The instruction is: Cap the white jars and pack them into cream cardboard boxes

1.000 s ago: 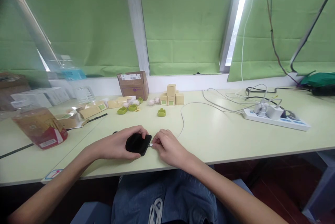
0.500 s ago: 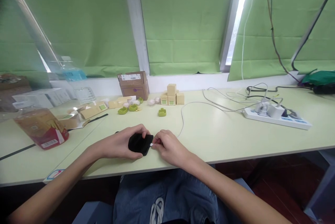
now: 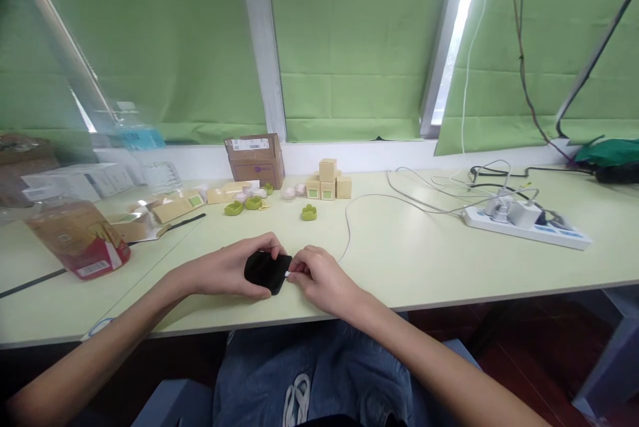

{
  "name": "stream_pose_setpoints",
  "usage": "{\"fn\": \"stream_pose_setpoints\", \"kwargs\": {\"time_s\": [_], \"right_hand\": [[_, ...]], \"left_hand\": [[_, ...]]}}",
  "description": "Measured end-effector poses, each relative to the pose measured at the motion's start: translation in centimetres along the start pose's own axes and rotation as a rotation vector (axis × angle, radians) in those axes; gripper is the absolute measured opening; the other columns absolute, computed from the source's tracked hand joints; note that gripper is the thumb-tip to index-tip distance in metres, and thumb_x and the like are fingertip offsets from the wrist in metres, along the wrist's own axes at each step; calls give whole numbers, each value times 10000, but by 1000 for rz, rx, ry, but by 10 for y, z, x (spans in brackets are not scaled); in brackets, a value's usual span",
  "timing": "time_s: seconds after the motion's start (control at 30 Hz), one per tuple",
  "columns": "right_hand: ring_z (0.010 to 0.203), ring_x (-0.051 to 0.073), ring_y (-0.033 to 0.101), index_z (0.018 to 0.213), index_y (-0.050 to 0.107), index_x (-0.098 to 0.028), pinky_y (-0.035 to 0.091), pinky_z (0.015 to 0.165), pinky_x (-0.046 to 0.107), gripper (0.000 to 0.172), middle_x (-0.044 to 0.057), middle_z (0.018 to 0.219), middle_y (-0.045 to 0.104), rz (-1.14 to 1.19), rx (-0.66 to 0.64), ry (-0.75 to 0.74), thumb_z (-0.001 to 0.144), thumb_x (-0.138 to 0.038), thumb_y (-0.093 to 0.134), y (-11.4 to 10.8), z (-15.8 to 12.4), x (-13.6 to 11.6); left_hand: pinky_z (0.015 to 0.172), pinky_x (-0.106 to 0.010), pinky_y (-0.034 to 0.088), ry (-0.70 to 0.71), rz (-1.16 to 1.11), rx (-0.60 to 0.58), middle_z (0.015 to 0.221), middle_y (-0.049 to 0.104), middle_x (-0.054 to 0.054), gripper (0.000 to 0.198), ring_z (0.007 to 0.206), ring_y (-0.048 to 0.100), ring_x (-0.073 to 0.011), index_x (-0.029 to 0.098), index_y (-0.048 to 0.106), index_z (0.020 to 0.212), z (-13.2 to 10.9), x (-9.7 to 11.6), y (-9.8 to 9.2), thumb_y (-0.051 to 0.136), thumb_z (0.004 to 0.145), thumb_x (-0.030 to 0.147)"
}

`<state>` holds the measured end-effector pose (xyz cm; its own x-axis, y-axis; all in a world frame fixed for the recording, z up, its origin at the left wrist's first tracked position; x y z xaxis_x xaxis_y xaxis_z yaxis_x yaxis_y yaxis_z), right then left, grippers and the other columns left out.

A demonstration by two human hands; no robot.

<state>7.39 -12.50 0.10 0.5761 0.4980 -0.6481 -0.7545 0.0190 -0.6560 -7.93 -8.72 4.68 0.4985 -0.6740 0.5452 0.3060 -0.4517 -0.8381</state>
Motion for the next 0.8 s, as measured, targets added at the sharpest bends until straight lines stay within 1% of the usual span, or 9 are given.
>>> {"fn": "stream_pose_setpoints", "kwargs": {"time_s": [0.07, 0.17, 0.27, 0.33, 0.43, 0.5, 0.57, 0.7, 0.8], "right_hand": [[885, 199, 621, 962, 668, -190, 492, 793, 316, 57, 49, 933, 664, -41, -44, -67, 950, -234, 702, -11, -5, -2], [958, 238, 614, 987, 698, -196, 498, 841, 355, 234, 77, 976, 665, -189, -129, -152, 946, -425, 722, -41, -17, 5], [1019, 255, 612, 1029, 713, -213, 492, 934, 402, 257, 88, 1048, 665, -281, -152, -161, 954, -459, 705, -76, -32, 24], [1054, 268, 610, 1079, 703, -221, 496, 956, 418, 289, 97, 1095, 659, -313, -142, -140, 934, -469, 727, -90, -44, 34], [1043, 258, 616, 1074, 710, -235, 519, 913, 395, 204, 100, 1070, 662, -271, -134, -159, 992, -412, 652, -92, -65, 31], [1052, 251, 628, 1137, 713, -255, 529, 907, 378, 216, 104, 1089, 674, -239, -183, -192, 1007, -407, 630, -83, -80, 22], [1100, 266, 636, 1255, 688, -268, 526, 949, 396, 349, 121, 1171, 680, -266, -216, -239, 963, -459, 692, -78, -92, 15], [1415, 387, 481, 1431, 579, -275, 365, 1174, 590, 696, 162, 1476, 574, -482, -118, -224, 848, -603, 774, -88, -97, 28], [1425, 365, 487, 1390, 574, -244, 306, 1223, 624, 611, 168, 1459, 592, -542, -72, -250, 893, -557, 746, -90, -100, 39]], "left_hand": [[799, -313, 455, -6, -4, -9, 1080, 618, -29, 436, 949, 571, -226, 231, 511, 1083, -6, 1, 0, 728, 736, 382], [799, -312, 472, -21, 26, -32, 1126, 638, -38, 449, 962, 598, -238, 246, 525, 1145, -19, 3, 0, 704, 743, 336], [836, -325, 500, -30, 90, -47, 1184, 654, -55, 536, 994, 631, -260, 262, 549, 1256, -29, 6, 1, 714, 750, 326], [953, -363, 505, -3, 145, -42, 1309, 633, -79, 678, 1133, 625, -305, 279, 530, 1369, -33, 9, 5, 773, 744, 380], [1127, -446, 438, 58, 239, -4, 1462, 560, -111, 846, 1343, 526, -365, 301, 484, 1478, -38, 11, 15, 845, 727, 445], [1147, -466, 434, 75, 282, 16, 1468, 559, -114, 775, 1367, 515, -361, 317, 501, 1482, -44, 6, 22, 821, 785, 424], [1156, -470, 440, 83, 314, 31, 1506, 540, -106, 719, 1393, 506, -354, 349, 494, 1501, -53, -4, 26, 778, 841, 387], [1247, -582, 319, 114, 437, 73, 1639, 420, -94, 926, 1509, 378, -398, 400, 314, 1611, -69, -28, 28, 795, 821, 361], [1266, -584, 297, 153, 475, 146, 1586, 490, -113, 828, 1474, 438, -374, 358, 333, 1599, -71, -37, 28, 728, 872, 358]]}}
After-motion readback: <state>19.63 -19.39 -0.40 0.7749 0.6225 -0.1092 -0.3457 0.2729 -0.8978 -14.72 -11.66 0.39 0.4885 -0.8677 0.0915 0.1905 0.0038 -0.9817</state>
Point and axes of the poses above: each hand's wrist, its own z-axis towards the middle knuckle, its own y-axis out of the palm, x = y × z, the point moved 6 cm from there along z, towards the middle knuckle
